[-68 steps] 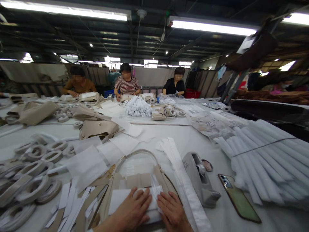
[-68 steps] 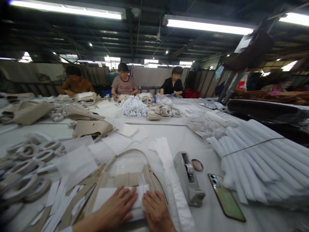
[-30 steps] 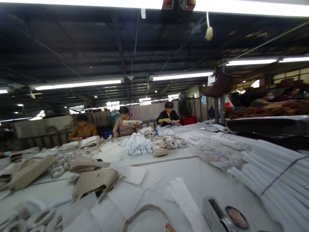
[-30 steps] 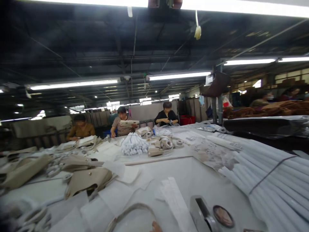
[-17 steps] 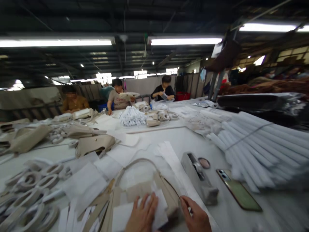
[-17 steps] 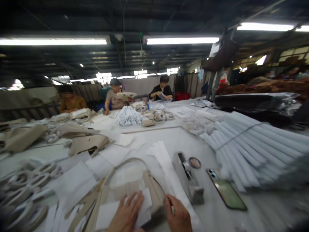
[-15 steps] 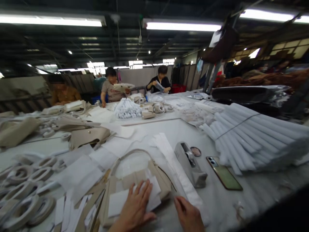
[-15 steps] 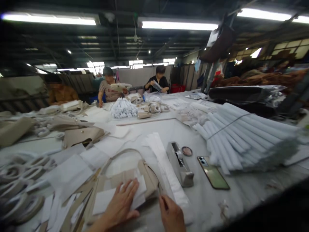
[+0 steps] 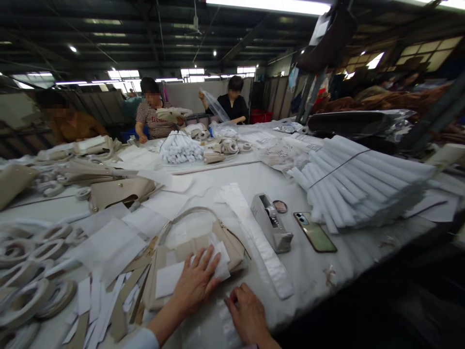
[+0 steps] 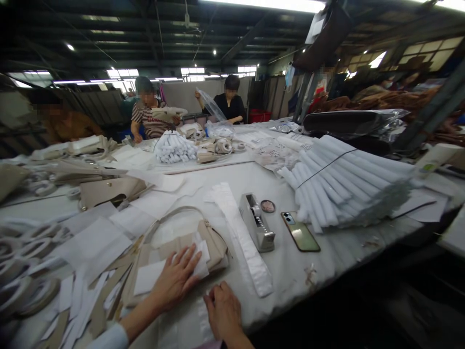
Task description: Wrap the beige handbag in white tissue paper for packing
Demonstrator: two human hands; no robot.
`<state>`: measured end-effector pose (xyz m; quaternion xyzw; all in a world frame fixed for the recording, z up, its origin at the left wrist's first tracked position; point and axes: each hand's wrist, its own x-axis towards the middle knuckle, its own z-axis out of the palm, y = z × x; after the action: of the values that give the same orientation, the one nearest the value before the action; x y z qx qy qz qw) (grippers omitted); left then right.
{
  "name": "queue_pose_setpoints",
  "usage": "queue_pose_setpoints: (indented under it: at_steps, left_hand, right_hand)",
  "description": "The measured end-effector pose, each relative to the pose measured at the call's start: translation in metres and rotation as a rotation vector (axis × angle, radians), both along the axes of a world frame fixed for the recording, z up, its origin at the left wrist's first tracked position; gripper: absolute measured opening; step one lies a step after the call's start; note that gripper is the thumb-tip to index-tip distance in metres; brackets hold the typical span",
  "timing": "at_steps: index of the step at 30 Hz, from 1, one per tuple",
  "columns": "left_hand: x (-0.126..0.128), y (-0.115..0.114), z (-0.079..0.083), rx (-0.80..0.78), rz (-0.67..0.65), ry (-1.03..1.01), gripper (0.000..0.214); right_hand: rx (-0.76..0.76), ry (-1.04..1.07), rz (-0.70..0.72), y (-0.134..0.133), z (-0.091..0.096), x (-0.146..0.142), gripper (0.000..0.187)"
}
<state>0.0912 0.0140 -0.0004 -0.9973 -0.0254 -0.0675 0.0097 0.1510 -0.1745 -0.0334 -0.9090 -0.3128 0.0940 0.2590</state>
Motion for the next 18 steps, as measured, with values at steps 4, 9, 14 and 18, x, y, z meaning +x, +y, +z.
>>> queue_pose_setpoints:
  at_steps: [4, 9, 14, 18]
  left_hand:
    - [0.000, 0.000, -0.001, 0.010, -0.011, -0.013, 0.057]
    - [0.001, 0.000, 0.001, 0.007, -0.030, -0.003, 0.057]
    - [0.002, 0.000, 0.004, 0.002, -0.027, 0.009, 0.056]
    - [0.003, 0.000, 0.003, -0.006, -0.017, 0.022, 0.056]
  right_hand:
    - [0.178, 0.211, -0.034, -0.002, 0.008, 0.013, 0.017]
    - [0.246, 0.272, -0.145, -0.020, 0.003, 0.037, 0.018]
    - [0.236, 0.295, -0.161, -0.039, 0.000, 0.043, 0.018]
    - [0.239, 0.356, -0.157, -0.046, -0.001, 0.032, 0.019]
